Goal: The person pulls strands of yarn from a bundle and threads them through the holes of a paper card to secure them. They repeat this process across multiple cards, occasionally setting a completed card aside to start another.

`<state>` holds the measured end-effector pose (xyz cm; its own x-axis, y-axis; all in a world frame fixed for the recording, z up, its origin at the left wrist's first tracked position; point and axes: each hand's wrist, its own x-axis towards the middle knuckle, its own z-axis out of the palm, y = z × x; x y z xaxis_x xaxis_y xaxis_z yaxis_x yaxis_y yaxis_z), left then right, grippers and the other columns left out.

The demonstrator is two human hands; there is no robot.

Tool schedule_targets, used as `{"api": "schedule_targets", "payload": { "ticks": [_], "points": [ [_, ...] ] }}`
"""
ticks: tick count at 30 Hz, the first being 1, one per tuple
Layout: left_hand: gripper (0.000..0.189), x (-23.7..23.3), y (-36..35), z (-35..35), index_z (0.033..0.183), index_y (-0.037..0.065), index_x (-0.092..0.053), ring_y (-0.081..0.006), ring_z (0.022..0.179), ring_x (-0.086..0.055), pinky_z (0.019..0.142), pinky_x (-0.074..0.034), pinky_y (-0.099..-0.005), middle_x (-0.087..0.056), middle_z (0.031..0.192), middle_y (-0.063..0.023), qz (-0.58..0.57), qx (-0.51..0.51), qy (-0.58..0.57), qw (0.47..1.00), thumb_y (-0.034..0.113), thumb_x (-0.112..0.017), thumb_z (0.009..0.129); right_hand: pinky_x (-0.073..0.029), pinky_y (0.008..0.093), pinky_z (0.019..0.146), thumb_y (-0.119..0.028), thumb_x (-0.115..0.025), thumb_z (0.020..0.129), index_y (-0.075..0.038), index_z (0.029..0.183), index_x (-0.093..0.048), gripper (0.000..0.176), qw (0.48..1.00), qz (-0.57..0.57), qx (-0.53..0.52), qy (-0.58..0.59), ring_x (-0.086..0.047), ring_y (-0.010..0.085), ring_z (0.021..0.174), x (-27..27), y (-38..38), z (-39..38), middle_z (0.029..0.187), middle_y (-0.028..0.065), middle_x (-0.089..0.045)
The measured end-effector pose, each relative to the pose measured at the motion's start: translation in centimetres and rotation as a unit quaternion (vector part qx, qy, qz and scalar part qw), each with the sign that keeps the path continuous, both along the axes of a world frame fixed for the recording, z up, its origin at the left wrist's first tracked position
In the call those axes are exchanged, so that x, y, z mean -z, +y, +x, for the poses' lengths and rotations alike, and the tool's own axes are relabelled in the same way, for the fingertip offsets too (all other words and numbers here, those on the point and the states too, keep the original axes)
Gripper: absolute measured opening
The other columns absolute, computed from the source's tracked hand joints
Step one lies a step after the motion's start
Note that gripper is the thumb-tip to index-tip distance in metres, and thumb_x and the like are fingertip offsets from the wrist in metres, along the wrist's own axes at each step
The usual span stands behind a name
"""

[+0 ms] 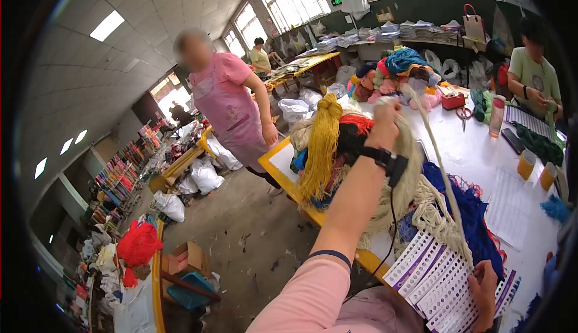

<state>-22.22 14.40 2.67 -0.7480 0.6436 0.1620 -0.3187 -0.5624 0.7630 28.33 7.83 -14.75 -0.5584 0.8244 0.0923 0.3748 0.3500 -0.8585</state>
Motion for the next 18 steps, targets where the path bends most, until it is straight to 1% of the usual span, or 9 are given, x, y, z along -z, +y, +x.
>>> {"api": "schedule_targets", "payload": {
  "ticks": [1,5,6,8,9,11,13,17,18],
  "points": [
    [0.017,-2.0,-0.9,0.5,0.072,0.008,-0.056,-0.0091,0.052,-0.047,0.046,-0.035,-0.0236,-0.052,0.063,0.0013,-0.004,-0.059,-0.011,0.998,0.003,-0.069,0.080,-0.037,0.0220,0.057,0.012,-0.067,0.071,-0.002,0.091,-0.050,0.030,1.000,0.001,0.006,-0.003,-0.045,0.0075,0.060,-0.2,0.0,0.1,0.073,0.0011,-0.050],
    [0.008,-4.2,-5.9,7.7,0.079,0.008,-0.062,-0.0084,0.052,-0.047,0.048,-0.036,-0.0236,-0.054,0.064,0.0008,-0.116,0.075,0.113,0.984,0.008,-0.065,0.086,-0.037,0.0228,0.057,0.011,-0.067,0.071,-0.002,0.089,-0.051,0.028,0.999,0.030,0.013,-0.015,-0.045,0.0077,0.060,-0.3,-0.2,-0.3,0.071,0.0012,-0.050],
    [0.006,-3.0,-7.8,10.9,0.083,0.008,-0.064,-0.0082,0.051,-0.047,0.048,-0.038,-0.0238,-0.055,0.064,0.0008,-0.038,0.005,0.410,0.911,0.010,-0.064,0.088,-0.037,0.0230,0.057,0.011,-0.067,0.071,-0.002,0.089,-0.051,0.028,0.999,0.030,0.017,-0.011,-0.045,0.0077,0.060,0.2,0.0,-0.3,0.071,0.0013,-0.050],
    [0.008,2.9,-8.1,14.9,0.089,0.007,-0.066,-0.0077,0.051,-0.047,0.049,-0.039,-0.0240,-0.054,0.064,0.0012,-0.089,0.154,0.437,0.881,0.014,-0.061,0.090,-0.036,0.0232,0.057,0.010,-0.065,0.073,-0.002,0.088,-0.050,0.024,0.999,0.023,0.026,0.002,-0.045,0.0076,0.061,0.9,0.2,-0.1,0.070,0.0009,-0.049],
    [0.011,6.7,-6.3,16.6,0.091,0.006,-0.066,-0.0074,0.050,-0.047,0.050,-0.039,-0.0239,-0.054,0.064,0.0016,-0.211,0.353,0.154,0.898,0.015,-0.061,0.091,-0.036,0.0230,0.056,0.010,-0.064,0.074,-0.002,0.088,-0.050,0.023,0.999,0.023,0.026,0.007,-0.045,0.0073,0.061,1.0,0.2,0.0,0.070,0.0005,-0.048],
    [0.015,10.3,-8.1,19.5,0.090,0.005,-0.066,-0.0062,0.050,-0.046,0.049,-0.038,-0.0219,-0.053,0.064,0.0034,-0.174,0.441,0.204,0.857,0.020,-0.063,0.091,-0.035,0.0225,0.056,0.010,-0.062,0.075,-0.002,0.087,-0.050,0.021,0.999,0.023,0.025,0.016,-0.044,0.0068,0.062,1.0,0.2,0.1,0.070,-0.0003,-0.047],
    [0.019,16.6,-8.5,20.5,0.090,0.004,-0.066,-0.0046,0.051,-0.045,0.047,-0.034,-0.0195,-0.053,0.064,0.0042,-0.236,0.469,0.121,0.843,0.022,-0.062,0.093,-0.034,0.0220,0.056,0.010,-0.062,0.076,-0.003,0.087,-0.050,0.020,1.000,0.010,0.020,0.016,-0.043,0.0061,0.061,0.8,0.2,0.1,0.069,-0.0014,-0.045],
    [0.020,18.4,-8.8,18.9,0.094,0.004,-0.063,-0.0026,0.048,-0.040,0.044,-0.032,-0.0186,-0.051,0.065,0.0033,-0.099,0.490,-0.114,0.858,0.022,-0.058,0.098,-0.032,0.0216,0.054,0.009,-0.061,0.077,-0.003,0.086,-0.050,0.018,1.000,0.006,0.021,0.015,-0.041,0.0049,0.060,0.8,0.2,0.1,0.069,-0.0025,-0.045],
    [0.019,18.1,-9.4,19.1,0.097,0.004,-0.062,-0.0021,0.048,-0.039,0.043,-0.031,-0.0186,-0.049,0.066,0.0035,-0.111,0.488,-0.078,0.862,0.022,-0.056,0.099,-0.032,0.0216,0.054,0.009,-0.061,0.078,-0.003,0.085,-0.050,0.017,1.000,0.007,0.021,0.016,-0.041,0.0048,0.060,1.0,0.2,0.1,0.068,-0.0025,-0.045]
  ]
}}
